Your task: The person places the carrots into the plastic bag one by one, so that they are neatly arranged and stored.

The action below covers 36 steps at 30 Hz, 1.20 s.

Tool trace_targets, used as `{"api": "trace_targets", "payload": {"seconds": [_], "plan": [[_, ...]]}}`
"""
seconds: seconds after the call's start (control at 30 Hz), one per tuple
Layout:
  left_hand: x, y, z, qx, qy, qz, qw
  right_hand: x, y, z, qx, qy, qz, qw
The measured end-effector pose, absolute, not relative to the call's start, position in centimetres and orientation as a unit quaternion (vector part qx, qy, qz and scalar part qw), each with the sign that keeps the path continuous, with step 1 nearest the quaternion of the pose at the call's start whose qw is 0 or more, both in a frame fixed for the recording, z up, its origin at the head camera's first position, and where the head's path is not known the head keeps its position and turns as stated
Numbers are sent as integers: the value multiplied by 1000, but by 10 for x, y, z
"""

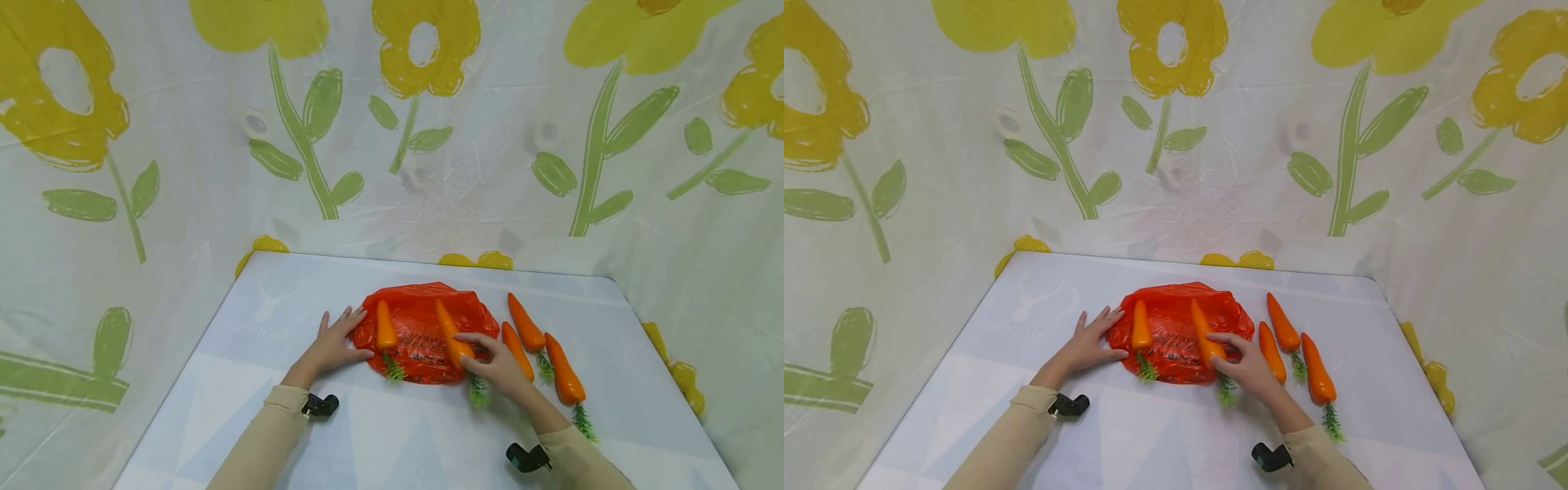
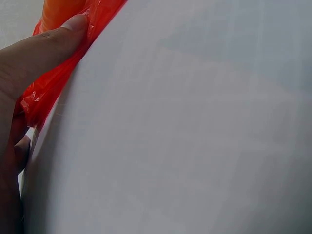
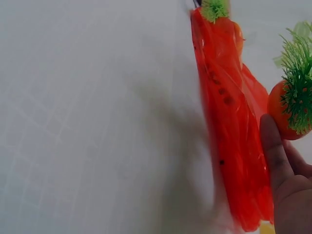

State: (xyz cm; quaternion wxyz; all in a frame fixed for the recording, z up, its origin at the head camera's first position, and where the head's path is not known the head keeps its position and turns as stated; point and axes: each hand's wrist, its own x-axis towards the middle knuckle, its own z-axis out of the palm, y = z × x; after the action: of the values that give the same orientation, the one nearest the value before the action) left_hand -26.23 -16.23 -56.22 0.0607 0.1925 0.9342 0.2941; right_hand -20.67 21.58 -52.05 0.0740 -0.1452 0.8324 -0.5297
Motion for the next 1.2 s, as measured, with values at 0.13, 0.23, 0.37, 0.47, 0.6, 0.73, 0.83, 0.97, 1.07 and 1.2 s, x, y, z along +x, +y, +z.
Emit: {"api": "trace_targets", "payload": {"seconds": [0.13,0.23,0.37,0.47,0.6,0.73,0.83,0.97,1.07,1.2], "plan": [[-262,-162,-562,189,935,294,61,-208,210,-520,-124,837,-525,86],[-261,-161,-561,187,935,295,65,-209,206,-521,-121,840,-522,89],[-260,-161,-560,187,935,296,66,-212,200,-525,-133,839,-521,82],[-261,-161,-560,188,935,295,65,-215,195,-526,-139,835,-525,85],[-261,-161,-560,186,935,293,69,-217,188,-526,-130,832,-531,97],[-261,-160,-559,185,936,292,70,-220,183,-526,-116,831,-534,106],[-261,-160,-559,184,936,292,71,-222,180,-527,-114,830,-534,111],[-262,-160,-559,182,937,289,71,-224,176,-528,-120,833,-529,112],[-262,-161,-560,186,937,290,67,-225,174,-529,-128,832,-529,108],[-261,-160,-558,191,933,299,62,-229,170,-532,-143,827,-533,103]]}}
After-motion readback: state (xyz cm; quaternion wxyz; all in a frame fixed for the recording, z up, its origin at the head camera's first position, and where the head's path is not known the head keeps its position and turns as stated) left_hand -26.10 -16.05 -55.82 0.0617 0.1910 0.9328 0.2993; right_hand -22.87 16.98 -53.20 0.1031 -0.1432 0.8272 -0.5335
